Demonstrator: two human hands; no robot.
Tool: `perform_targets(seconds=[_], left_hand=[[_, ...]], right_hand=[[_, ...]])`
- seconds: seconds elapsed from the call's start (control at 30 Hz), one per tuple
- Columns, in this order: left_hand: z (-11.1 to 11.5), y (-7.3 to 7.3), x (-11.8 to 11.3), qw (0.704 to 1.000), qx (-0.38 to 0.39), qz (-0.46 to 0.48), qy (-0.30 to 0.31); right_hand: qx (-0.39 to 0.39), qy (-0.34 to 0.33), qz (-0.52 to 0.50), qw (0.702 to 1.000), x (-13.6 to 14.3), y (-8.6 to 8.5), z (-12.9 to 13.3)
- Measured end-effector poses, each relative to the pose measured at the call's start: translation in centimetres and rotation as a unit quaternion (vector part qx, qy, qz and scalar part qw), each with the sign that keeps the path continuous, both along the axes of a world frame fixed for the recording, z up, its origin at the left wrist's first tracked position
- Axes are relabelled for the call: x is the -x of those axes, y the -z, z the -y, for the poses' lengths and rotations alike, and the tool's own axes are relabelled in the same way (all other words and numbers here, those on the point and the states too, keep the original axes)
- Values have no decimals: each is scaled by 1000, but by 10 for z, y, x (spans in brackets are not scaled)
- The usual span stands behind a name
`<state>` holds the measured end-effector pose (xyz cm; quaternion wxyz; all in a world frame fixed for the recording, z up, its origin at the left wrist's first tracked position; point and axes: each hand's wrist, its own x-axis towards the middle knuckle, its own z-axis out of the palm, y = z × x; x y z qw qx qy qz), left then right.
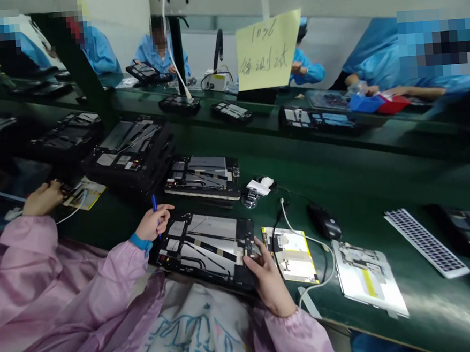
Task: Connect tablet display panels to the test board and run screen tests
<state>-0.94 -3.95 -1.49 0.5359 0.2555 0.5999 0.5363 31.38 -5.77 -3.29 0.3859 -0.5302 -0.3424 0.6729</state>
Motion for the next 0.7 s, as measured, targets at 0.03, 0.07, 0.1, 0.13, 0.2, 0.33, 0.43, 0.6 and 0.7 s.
perform_targets(seconds=[0.03,0.07,0.1,0.13,0.2,0.33,0.43,0.6,0.7], left_hand=[[1,-2,1,1000,17,10,13],[2,-3,3,999,30,15,20],[4,-5,5,999,38,15,21],[6,-6,6,999,43,10,18],[12,-7,8,998,52,-16,5],[26,-6,5,987,83,-135,7],[35,-8,-5,955,68,-288,9],[42,-18,-14,895,66,-440,36],[40,-22,-9,900,84,-423,62]], right_hand=[[-33,-19,38,999,2,5,1],[-81,-33,93,992,5,8,0],[-141,-44,160,976,6,10,-2],[-204,-49,233,950,8,11,-4],[-319,-50,357,877,13,12,-9],[-425,-102,442,784,27,13,-18],[-425,-149,416,790,33,19,-22],[-408,-134,374,822,33,25,-23],[-398,-134,402,814,37,19,-19]])
